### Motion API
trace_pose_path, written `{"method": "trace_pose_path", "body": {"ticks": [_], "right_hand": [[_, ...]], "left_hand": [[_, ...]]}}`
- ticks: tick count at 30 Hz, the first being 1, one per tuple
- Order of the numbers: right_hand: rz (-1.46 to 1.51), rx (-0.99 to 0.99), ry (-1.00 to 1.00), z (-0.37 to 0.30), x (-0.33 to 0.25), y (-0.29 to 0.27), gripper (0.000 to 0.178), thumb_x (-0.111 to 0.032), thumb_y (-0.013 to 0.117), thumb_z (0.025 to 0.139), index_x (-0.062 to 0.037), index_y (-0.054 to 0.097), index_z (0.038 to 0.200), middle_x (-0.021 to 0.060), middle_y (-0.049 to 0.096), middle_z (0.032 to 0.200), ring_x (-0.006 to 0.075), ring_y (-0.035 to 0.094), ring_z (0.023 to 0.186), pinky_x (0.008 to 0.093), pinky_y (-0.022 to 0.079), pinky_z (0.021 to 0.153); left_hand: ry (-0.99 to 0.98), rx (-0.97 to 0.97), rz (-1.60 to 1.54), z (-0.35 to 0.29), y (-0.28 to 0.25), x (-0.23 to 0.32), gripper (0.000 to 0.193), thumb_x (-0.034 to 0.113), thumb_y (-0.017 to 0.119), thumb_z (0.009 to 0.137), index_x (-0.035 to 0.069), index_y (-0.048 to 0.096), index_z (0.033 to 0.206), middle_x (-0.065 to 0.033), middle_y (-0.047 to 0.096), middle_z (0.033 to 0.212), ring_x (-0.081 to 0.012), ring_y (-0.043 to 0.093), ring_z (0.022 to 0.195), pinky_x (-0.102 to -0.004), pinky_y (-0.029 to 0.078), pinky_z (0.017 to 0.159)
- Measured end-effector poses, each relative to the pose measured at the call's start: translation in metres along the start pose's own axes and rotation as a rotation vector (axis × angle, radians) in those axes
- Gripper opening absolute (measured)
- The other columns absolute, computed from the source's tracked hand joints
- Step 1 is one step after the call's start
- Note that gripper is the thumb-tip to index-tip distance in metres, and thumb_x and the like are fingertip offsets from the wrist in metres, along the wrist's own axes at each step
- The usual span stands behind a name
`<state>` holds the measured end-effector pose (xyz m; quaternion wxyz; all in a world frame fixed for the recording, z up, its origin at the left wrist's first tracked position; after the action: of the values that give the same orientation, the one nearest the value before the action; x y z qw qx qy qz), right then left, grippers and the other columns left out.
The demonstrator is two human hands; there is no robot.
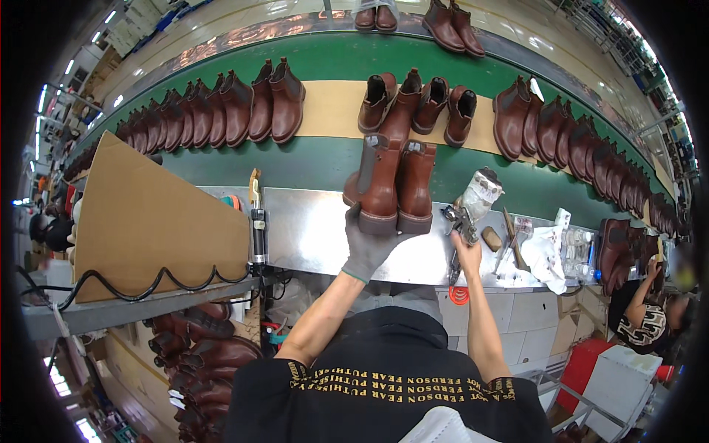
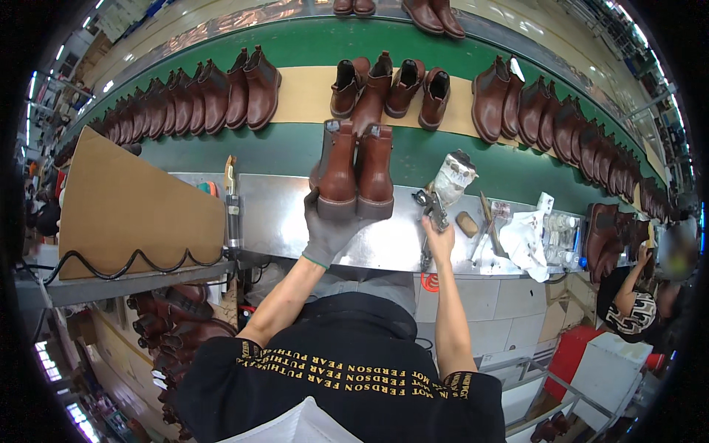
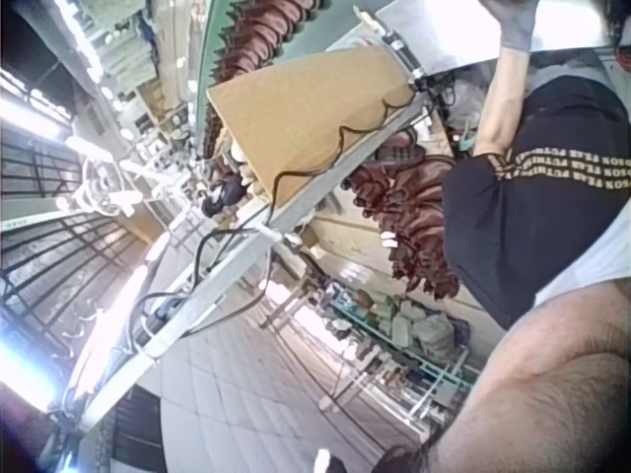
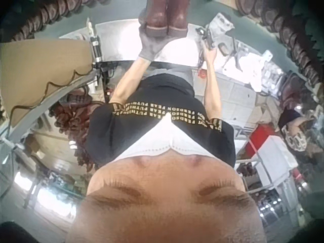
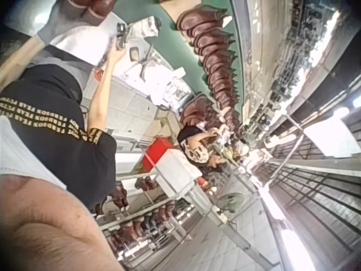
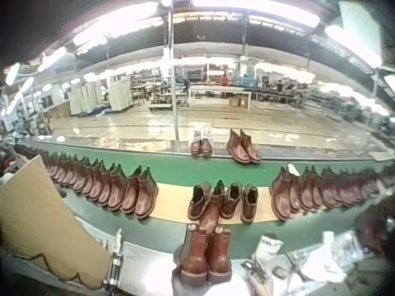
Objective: Cleaning and inspecting brown leather chelsea boots on a factory assembly line.
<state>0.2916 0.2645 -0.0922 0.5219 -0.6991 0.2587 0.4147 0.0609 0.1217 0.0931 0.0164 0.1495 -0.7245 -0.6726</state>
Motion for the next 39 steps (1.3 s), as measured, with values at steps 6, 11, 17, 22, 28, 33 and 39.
{"method": "trace_pose_path", "body": {"ticks": [6, 11, 17, 22, 28, 33, 39], "right_hand": [[0.392, -0.060, -0.042, -0.044, -0.121, 0.003, 0.029, -0.026, 0.064, 0.086, 0.0011, 0.060, 0.079, 0.0038, 0.063, 0.078, 0.0110, 0.056, 0.070, 0.0285, 0.046, 0.068], [0.377, -0.400, -0.110, -0.105, -0.239, -0.044, 0.025, -0.011, 0.067, 0.083, 0.0045, 0.062, 0.102, 0.0088, 0.065, 0.081, 0.0115, 0.060, 0.074, 0.0275, 0.049, 0.069], [0.192, -0.343, -0.260, -0.101, -0.301, -0.046, 0.036, -0.007, 0.069, 0.081, 0.0080, 0.058, 0.112, 0.0065, 0.062, 0.075, 0.0078, 0.053, 0.068, 0.0222, 0.044, 0.062], [0.156, -0.299, -0.237, -0.120, -0.293, -0.078, 0.040, -0.005, 0.071, 0.078, 0.0054, 0.059, 0.114, 0.0077, 0.060, 0.073, 0.0083, 0.052, 0.067, 0.0233, 0.044, 0.062], [0.164, -0.229, -0.422, -0.103, -0.312, -0.045, 0.045, -0.005, 0.073, 0.076, 0.0060, 0.057, 0.117, 0.0126, 0.064, 0.080, 0.0158, 0.060, 0.067, 0.0269, 0.047, 0.064], [0.255, -0.102, -0.345, -0.119, -0.279, -0.067, 0.040, -0.002, 0.071, 0.077, 0.0055, 0.059, 0.114, 0.0110, 0.066, 0.080, 0.0130, 0.060, 0.069, 0.0252, 0.048, 0.063], [0.187, 0.039, -0.010, -0.054, -0.097, -0.016, 0.027, -0.019, 0.073, 0.079, 0.0008, 0.067, 0.097, 0.0044, 0.068, 0.081, 0.0094, 0.057, 0.073, 0.0272, 0.048, 0.068]], "left_hand": [[0.159, 0.102, 0.258, 0.010, -0.019, 0.040, 0.071, 0.043, 0.054, 0.077, 0.014, 0.034, 0.139, -0.0100, 0.038, 0.141, -0.0319, 0.034, 0.131, -0.0525, 0.024, 0.110], [0.199, 0.132, 0.400, 0.017, -0.013, 0.037, 0.072, 0.044, 0.057, 0.077, 0.014, 0.034, 0.138, -0.0100, 0.043, 0.137, -0.0307, 0.040, 0.125, -0.0493, 0.030, 0.107], [0.225, 0.113, 0.495, 0.020, -0.008, 0.032, 0.072, 0.052, 0.043, 0.082, 0.014, 0.026, 0.142, -0.0125, 0.032, 0.144, -0.0361, 0.033, 0.132, -0.0621, 0.026, 0.106], [0.103, 0.035, 0.178, 0.017, -0.002, 0.031, 0.072, 0.051, 0.043, 0.082, 0.014, 0.028, 0.142, -0.0141, 0.032, 0.144, -0.0359, 0.030, 0.133, -0.0621, 0.023, 0.107], [-0.012, -0.016, 0.056, 0.019, 0.000, 0.035, 0.069, 0.048, 0.037, 0.083, 0.013, 0.030, 0.142, -0.0144, 0.032, 0.145, -0.0376, 0.029, 0.134, -0.0618, 0.020, 0.108], [-0.012, 0.033, 0.191, 0.012, 0.000, 0.030, 0.070, 0.044, 0.047, 0.081, 0.010, 0.030, 0.141, -0.0137, 0.031, 0.145, -0.0326, 0.031, 0.133, -0.0524, 0.024, 0.109], [0.024, 0.104, 0.601, -0.035, -0.056, 0.100, 0.075, 0.046, 0.053, 0.084, 0.014, 0.022, 0.145, -0.0077, 0.026, 0.148, -0.0252, 0.026, 0.136, -0.0445, 0.019, 0.112]]}}
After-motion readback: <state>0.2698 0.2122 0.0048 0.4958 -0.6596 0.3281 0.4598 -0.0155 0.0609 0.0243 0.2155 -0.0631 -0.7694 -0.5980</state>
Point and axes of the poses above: each hand's wrist, its own z-axis towards the middle knuckle, its own y-axis out of the palm, x = y × z, the point moved 6 cm from there along z, towards the middle knuckle
